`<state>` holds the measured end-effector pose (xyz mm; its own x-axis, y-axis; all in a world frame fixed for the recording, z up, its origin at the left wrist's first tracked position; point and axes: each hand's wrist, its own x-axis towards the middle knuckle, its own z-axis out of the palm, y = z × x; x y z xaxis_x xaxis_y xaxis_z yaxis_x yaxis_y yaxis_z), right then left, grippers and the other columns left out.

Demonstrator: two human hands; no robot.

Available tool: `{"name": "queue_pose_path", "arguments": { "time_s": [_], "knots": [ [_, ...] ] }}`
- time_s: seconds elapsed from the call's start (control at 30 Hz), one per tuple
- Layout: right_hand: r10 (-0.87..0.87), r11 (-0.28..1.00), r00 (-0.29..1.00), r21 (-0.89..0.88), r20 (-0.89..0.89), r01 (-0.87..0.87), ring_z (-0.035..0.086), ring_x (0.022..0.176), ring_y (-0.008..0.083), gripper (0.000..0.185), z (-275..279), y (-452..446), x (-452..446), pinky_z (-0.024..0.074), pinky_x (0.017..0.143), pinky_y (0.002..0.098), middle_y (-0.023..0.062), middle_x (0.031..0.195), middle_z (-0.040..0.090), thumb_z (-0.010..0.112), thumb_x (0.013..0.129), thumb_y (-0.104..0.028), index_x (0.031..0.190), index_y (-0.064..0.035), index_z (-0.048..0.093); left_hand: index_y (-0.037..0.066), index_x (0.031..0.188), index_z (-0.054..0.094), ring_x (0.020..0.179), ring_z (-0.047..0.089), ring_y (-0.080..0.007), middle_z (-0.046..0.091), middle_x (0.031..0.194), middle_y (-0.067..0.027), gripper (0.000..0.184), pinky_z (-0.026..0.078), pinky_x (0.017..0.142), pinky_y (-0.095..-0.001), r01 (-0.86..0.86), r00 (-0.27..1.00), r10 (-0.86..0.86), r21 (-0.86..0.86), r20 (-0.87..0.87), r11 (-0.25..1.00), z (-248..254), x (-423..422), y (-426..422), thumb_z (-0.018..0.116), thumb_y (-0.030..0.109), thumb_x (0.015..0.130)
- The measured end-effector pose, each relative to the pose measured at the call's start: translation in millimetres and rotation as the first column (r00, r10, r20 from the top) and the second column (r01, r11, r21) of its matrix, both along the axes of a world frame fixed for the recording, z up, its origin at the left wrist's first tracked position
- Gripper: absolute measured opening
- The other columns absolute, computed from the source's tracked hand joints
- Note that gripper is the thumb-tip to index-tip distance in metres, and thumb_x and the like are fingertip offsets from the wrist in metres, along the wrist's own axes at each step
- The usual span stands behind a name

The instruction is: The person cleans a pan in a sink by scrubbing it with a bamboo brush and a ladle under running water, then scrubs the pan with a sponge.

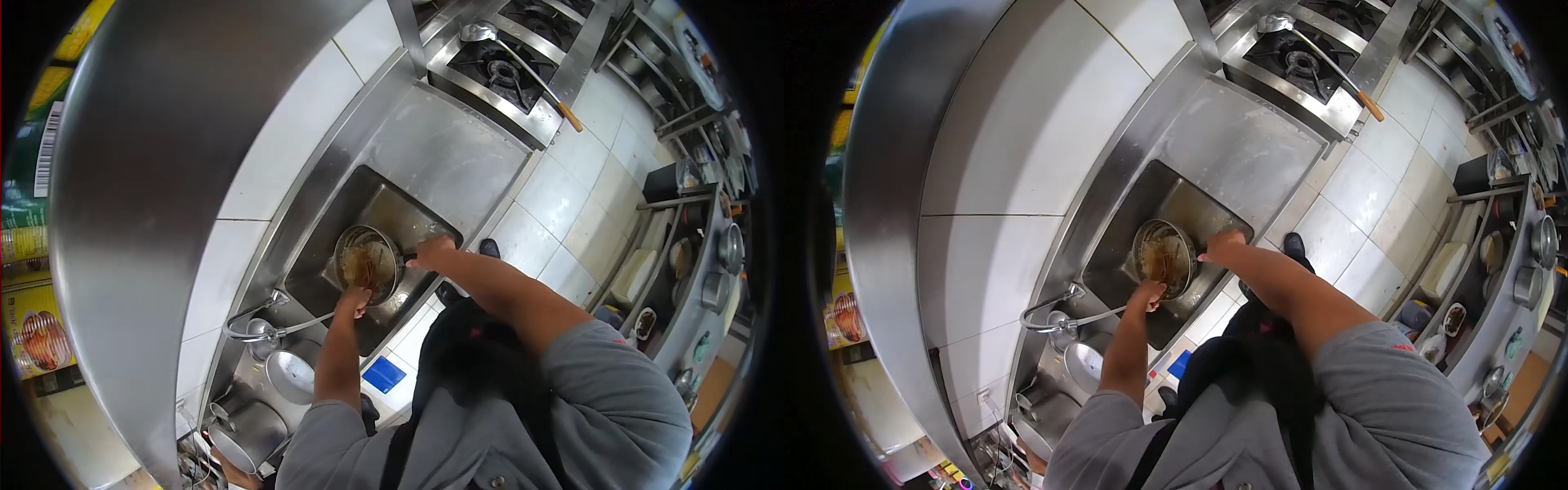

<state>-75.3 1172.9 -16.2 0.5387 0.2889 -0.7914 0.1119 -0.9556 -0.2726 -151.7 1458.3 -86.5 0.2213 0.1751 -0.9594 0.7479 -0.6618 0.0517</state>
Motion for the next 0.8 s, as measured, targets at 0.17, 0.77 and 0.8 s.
{"name": "queue_pose_path", "arguments": {
  "time_s": [0.17, 0.77, 0.8],
  "knots": [
    [0.057, 0.998, 0.998, 0.023, 0.009, -0.058, 0.066, 0.116, 0.0277, 0.069, -10, 3, 1, 0.0527, 0.094, 0.0416, 0.0095, 0.123, 0.07, 0.053, 0.091, -0.07, 0.123, -0.011, 0.07, 0.015, 0.122, 0.06, 0.049, 0.046, -0.0156, 0.05, 0.064, -0.0032, 0.027, 0.04, 0.043, -0.0339, -0.049, 0.992, 0.074, -0.233, 0.099, 0.971, 28, -12, -27, 0.055, 0.031, 0.102],
    [0.11, 0.892, 0.91, 0.444, -0.401, 0.088, 0.068, 0.072, 0.0282, 0.008, -10, 60, -72, 0.0538, 0.065, 0.0446, 0.0143, 0.078, 0.066, 0.06, 0.079, -0.007, 0.073, -0.0024, 0.064, 0.007, 0.146, 0.036, 0.067, 0.066, -0.0283, 0.064, 0.094, -0.0205, 0.067, 0.059, 0.057, -0.0406, -0.45, 0.835, 0.495, -0.221, 0.239, 0.865, 37, -52, 30, 0.057, 0.048, 0.098],
    [0.245, 0.91, 0.966, 0.362, -0.083, -0.2, 0.069, 0.076, 0.0327, 0.008, 2, 48, -74, 0.0535, 0.067, 0.0467, 0.0164, 0.08, 0.068, 0.061, 0.077, -0.008, 0.071, -0.0029, 0.064, 0.003, 0.142, 0.039, 0.069, 0.067, -0.0303, 0.064, 0.095, -0.0207, 0.064, 0.06, 0.06, -0.0418, -0.616, 0.721, 0.673, -0.292, 0.165, 0.731, 29, -66, 39, 0.058, 0.046, 0.098]
  ]
}}
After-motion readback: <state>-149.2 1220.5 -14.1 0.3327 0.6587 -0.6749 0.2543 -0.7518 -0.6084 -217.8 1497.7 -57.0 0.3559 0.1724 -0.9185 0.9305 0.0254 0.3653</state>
